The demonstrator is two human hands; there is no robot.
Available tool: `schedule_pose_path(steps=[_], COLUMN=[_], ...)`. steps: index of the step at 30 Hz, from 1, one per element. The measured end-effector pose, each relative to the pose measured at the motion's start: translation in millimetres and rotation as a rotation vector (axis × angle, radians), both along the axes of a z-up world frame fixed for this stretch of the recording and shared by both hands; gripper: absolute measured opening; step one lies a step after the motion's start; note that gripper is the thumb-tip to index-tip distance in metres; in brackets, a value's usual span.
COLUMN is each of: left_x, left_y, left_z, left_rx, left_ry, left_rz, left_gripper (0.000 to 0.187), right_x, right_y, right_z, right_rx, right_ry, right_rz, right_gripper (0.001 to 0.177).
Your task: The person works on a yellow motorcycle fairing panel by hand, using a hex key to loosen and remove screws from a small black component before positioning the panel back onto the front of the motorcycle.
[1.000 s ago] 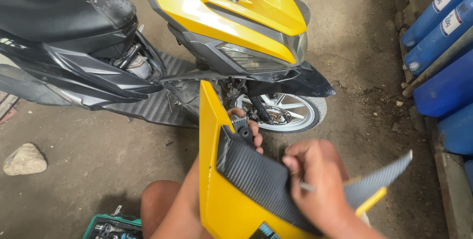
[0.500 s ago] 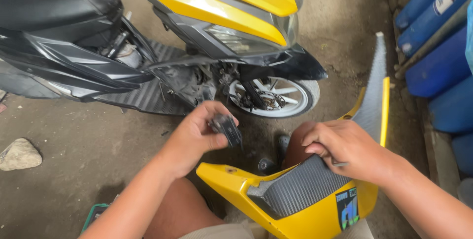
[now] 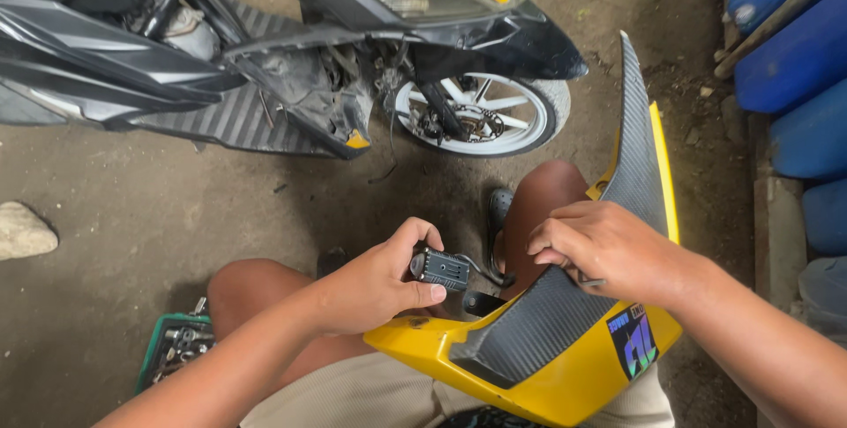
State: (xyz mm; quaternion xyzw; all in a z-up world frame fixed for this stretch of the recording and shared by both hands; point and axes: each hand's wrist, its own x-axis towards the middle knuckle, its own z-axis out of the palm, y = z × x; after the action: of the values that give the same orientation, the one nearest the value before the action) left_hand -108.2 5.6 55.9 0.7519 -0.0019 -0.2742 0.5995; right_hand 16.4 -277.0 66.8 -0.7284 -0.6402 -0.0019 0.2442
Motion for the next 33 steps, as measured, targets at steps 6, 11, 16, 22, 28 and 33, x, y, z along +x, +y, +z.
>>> schedule_pose_path(steps=[6,11,16,22,28,33], left_x=[-16.3,-27.0,-30.8,-36.8,-33.1,-32.2], left_y=[-16.8,-19.7,-17.6,-15.5,-18.4,-17.5], left_z=[-18.3,-25.4,-41.7,-63.1,-53.8,-51.7], left_rx=[-0.406,-0.381,-0.49,-0.629,-0.64,-0.614], left_ry=[0.287,0.237,0.312,0.415,0.377,0.417], left_rz=[0.141,0.0,0.026,0.093,0.041,0.043], left_gripper=[0.036,0.043,0.041,0.04,0.036,0.043], right_x=[0.4,-4.8,-14.8,-24.9,-22.2,-21.0], right_y=[-1.2,0.7,9.6,24.7,39.2,51.7], right_z=[3.0,0.1,2.8,16.0,23.0,26.3], right_rx=[-0.054,-0.122,-0.094,-0.023,-0.138,-0.438], right_ry=[-0.005,0.027,0.052,0.406,0.595,0.794], right_rz=[0.036,-0.002,-0.073,0.02,0.081,-0.058], right_gripper=[0.03,0.035,0.034,0.021,0.014,0.019])
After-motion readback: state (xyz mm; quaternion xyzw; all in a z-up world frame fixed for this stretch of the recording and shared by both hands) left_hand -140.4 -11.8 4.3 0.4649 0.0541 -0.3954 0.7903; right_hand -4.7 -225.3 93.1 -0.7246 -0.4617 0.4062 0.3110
